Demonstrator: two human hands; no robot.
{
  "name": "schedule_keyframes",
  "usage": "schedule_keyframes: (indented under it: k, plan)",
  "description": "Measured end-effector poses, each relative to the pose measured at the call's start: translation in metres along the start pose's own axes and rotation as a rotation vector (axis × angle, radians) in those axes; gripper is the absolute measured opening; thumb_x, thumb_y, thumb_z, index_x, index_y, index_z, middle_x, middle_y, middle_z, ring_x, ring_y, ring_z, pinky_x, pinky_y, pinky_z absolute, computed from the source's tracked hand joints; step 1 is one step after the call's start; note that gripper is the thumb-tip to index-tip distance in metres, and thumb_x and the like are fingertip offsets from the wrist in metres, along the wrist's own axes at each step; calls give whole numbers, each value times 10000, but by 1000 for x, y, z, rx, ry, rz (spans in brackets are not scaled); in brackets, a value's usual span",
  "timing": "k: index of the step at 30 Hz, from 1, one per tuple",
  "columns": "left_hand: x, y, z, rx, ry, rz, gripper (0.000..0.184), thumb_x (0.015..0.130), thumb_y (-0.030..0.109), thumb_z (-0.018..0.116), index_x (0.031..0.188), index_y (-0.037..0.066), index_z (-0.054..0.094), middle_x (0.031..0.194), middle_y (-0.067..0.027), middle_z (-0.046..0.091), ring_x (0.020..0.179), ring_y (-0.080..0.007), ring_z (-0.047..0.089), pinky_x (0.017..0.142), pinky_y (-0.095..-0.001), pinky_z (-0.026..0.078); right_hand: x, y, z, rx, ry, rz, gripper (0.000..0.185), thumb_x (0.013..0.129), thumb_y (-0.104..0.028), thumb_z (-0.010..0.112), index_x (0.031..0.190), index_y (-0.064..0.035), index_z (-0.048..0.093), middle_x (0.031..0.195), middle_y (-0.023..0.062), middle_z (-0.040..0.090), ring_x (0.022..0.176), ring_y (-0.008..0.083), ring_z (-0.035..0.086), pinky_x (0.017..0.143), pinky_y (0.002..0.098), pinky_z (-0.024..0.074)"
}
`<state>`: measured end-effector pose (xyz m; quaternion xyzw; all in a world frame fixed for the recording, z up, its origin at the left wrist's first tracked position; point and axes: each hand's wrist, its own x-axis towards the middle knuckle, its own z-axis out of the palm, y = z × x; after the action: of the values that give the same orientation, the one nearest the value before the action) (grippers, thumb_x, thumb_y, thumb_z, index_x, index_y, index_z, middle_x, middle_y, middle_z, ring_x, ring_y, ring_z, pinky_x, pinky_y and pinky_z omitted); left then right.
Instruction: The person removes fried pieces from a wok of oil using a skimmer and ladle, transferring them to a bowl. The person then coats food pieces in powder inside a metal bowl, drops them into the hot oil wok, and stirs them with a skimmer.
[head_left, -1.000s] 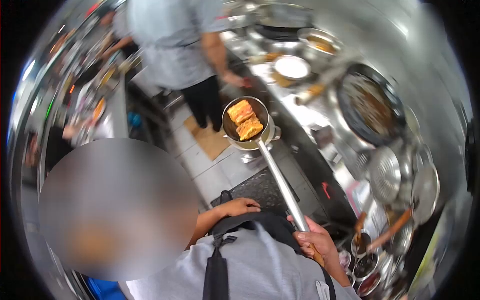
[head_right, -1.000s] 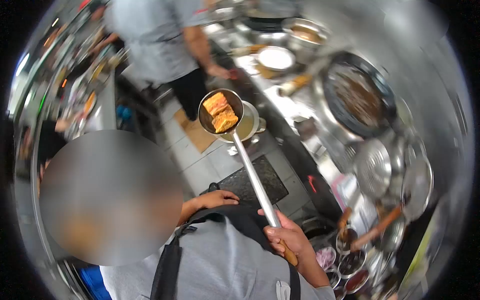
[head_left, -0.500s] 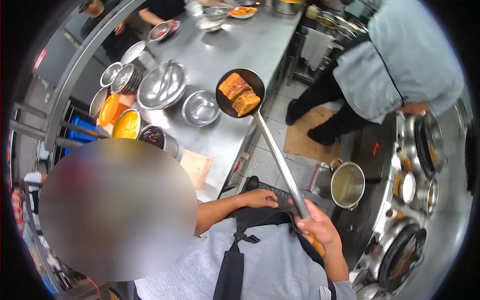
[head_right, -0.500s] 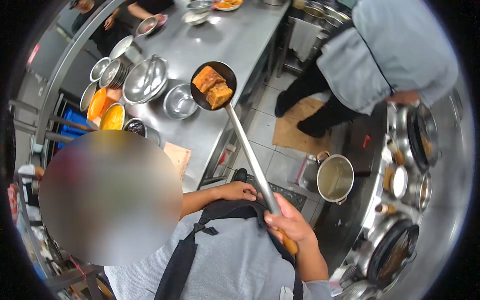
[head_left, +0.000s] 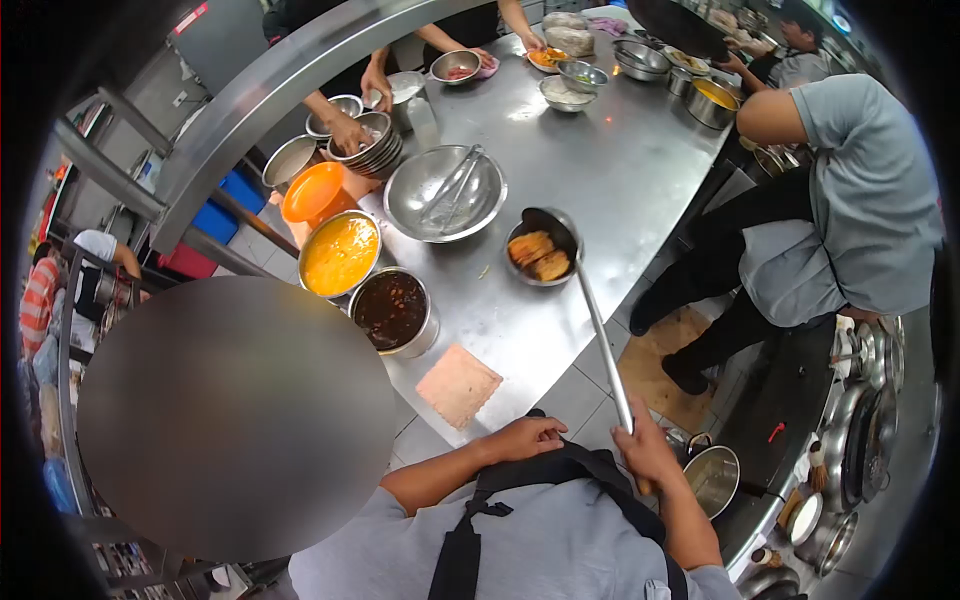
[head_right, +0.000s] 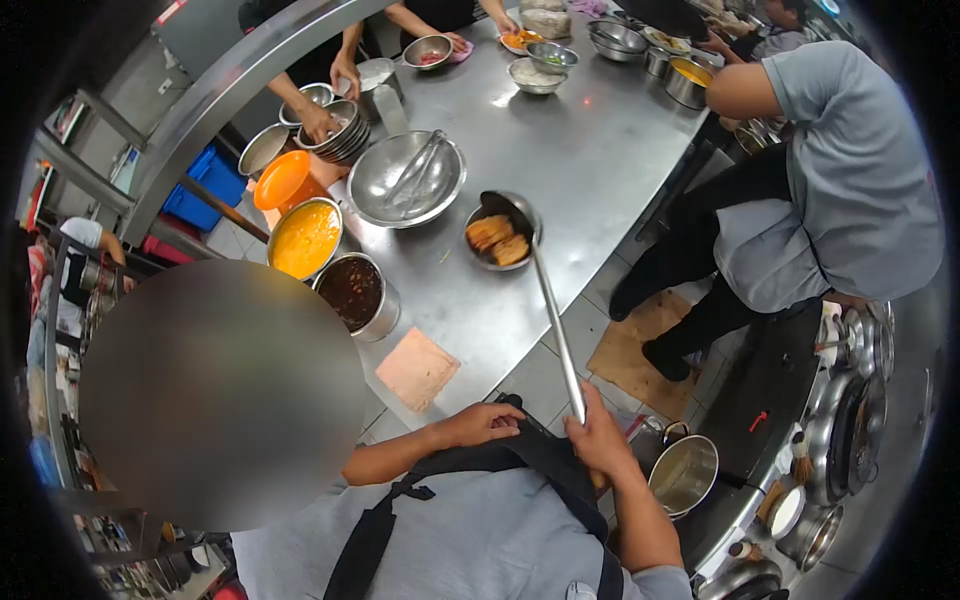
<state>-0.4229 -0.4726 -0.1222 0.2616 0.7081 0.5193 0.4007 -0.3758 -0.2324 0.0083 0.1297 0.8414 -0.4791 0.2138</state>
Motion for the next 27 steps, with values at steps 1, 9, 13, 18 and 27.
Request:
schedule_keyframes:
  k: [1,9,13,18,27]
  plan:
    - [0,-4,1,-25,-5,14,351,908,187,653,1227,56,590,1011,-66,654,886,-112,617,815,-254,504,11,-7,-3,-93,33,13,632,849,-150,594,1414,-96,315,848,217,615,814,340,640,742,417,483]
    - [4,-8,2,-59,-44,3,325,909,172,655,1208,59,595,1014,-62,658,918,-123,618,828,-261,503,135,-40,13,-420,509,-365,663,837,-64,539,1440,-78,262,989,298,619,809,491,596,721,554,467]
    - [7,-1,0,-89,-91,-22,322,908,189,662,1196,59,601,992,-66,665,922,-132,618,823,-277,503,103,-34,13,93,318,-390,624,863,-84,548,1423,-56,275,717,135,591,527,279,581,492,401,457]
    - [29,-4,5,109,-177,-42,354,878,270,672,1133,29,624,951,-123,685,891,-215,652,801,-322,507,-21,-3,-8,911,-3,14,605,839,-45,583,1389,-70,333,640,11,471,373,108,428,337,259,357]
    - [103,8,63,394,-694,28,417,878,371,630,1126,36,630,1030,-145,681,967,-268,648,845,-362,498,-234,83,92,1466,510,181,674,767,9,591,1394,-65,355,650,34,451,386,91,375,350,223,331]
